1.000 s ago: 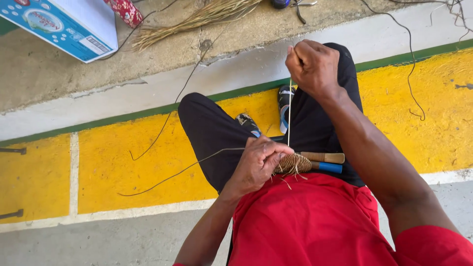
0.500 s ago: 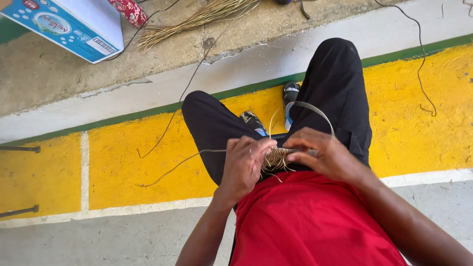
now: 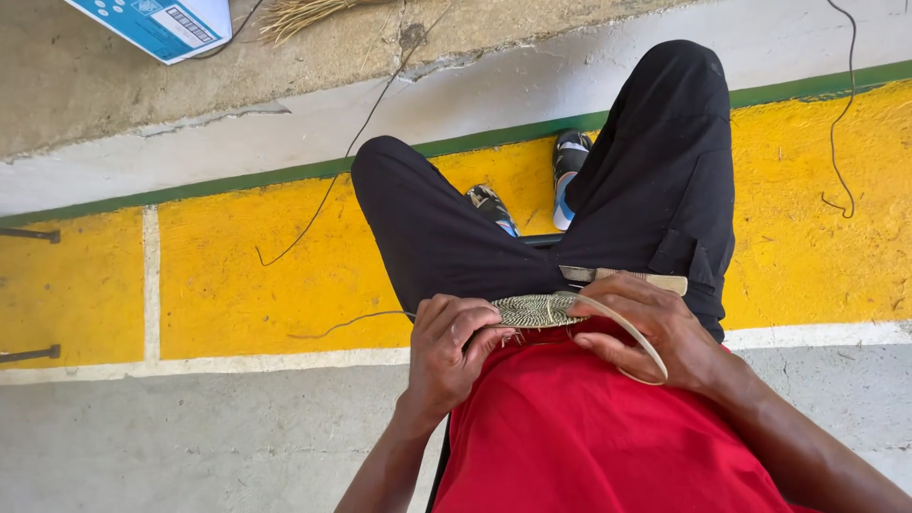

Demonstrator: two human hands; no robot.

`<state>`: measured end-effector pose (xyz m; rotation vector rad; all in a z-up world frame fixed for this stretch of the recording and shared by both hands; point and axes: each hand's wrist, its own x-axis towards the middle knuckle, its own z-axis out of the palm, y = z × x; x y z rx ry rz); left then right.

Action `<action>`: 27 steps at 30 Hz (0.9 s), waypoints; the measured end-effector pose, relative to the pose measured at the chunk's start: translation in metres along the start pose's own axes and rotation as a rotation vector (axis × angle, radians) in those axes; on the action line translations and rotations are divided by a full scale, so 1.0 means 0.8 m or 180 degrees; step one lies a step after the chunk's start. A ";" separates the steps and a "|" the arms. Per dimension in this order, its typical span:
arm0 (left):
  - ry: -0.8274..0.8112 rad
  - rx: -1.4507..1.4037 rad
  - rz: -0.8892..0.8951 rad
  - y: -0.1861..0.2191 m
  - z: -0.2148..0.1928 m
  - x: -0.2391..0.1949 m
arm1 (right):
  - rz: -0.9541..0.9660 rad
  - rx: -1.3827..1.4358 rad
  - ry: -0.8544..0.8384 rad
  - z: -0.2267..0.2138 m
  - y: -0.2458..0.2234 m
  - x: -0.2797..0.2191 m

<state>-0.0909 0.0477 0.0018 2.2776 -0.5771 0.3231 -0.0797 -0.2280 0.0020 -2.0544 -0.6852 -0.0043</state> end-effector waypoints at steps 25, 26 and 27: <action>0.0217 -0.0432 -0.0120 0.016 0.038 -0.017 | 0.0139 -0.0513 0.0462 0.020 -0.010 -0.003; 0.0241 -0.0444 -0.0184 0.016 0.040 -0.018 | 0.0225 -0.0491 0.0393 0.020 -0.008 -0.003; 0.0247 -0.0441 -0.0188 0.018 0.036 -0.012 | 0.0220 -0.0489 0.0388 0.018 -0.007 -0.001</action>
